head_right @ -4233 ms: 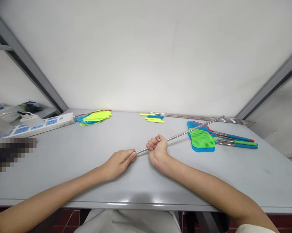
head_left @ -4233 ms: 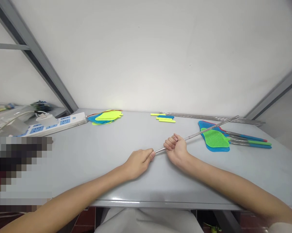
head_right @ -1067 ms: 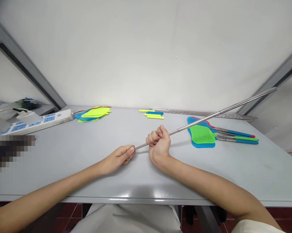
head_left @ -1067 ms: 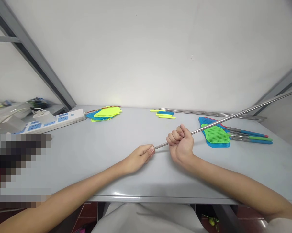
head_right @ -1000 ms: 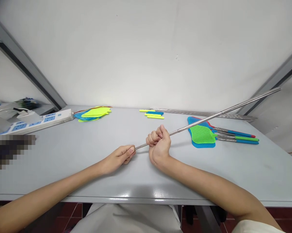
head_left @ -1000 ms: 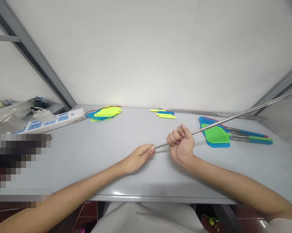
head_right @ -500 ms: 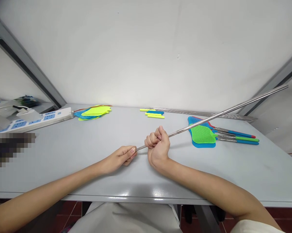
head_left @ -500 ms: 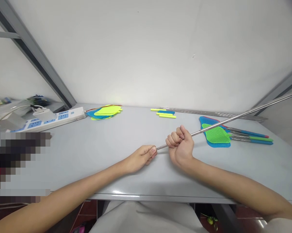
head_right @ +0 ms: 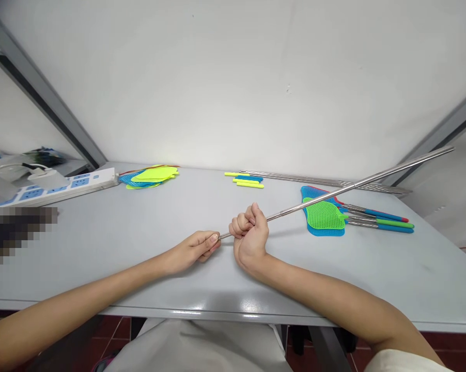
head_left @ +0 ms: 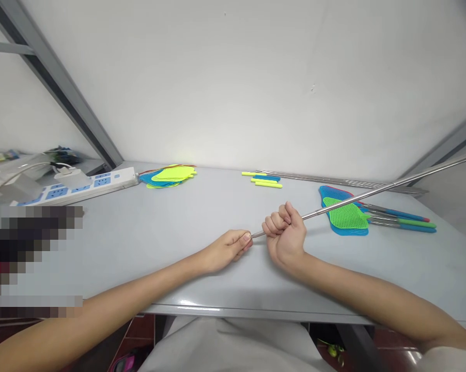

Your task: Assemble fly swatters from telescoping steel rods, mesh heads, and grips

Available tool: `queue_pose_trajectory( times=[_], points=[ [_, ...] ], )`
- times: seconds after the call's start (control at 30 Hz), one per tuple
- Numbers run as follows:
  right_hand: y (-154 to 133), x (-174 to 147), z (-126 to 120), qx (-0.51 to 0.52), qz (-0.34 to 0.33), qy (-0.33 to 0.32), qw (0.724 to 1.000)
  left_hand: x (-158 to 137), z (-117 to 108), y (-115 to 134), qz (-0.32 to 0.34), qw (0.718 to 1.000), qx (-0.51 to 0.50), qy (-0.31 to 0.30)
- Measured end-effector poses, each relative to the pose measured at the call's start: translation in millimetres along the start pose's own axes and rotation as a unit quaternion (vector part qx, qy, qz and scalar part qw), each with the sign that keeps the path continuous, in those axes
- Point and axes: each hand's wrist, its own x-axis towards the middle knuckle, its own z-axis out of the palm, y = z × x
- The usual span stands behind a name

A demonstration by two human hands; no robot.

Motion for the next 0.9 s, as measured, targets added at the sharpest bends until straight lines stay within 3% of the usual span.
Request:
queue_pose_trajectory(
  times=[0.67, 0.9],
  points=[
    [-10.2, 5.2, 4.0, 0.003, 0.062, -0.025, 0.998, -1.8, -1.3, 0.5, 0.007, 0.999, -0.014, -0.03],
    [-13.1, 10.6, 5.3, -0.006, 0.086, -0.032, 0.996, -3.7, 0.9, 3.6, 0.009, 0.997, 0.073, -0.006]
  ],
)
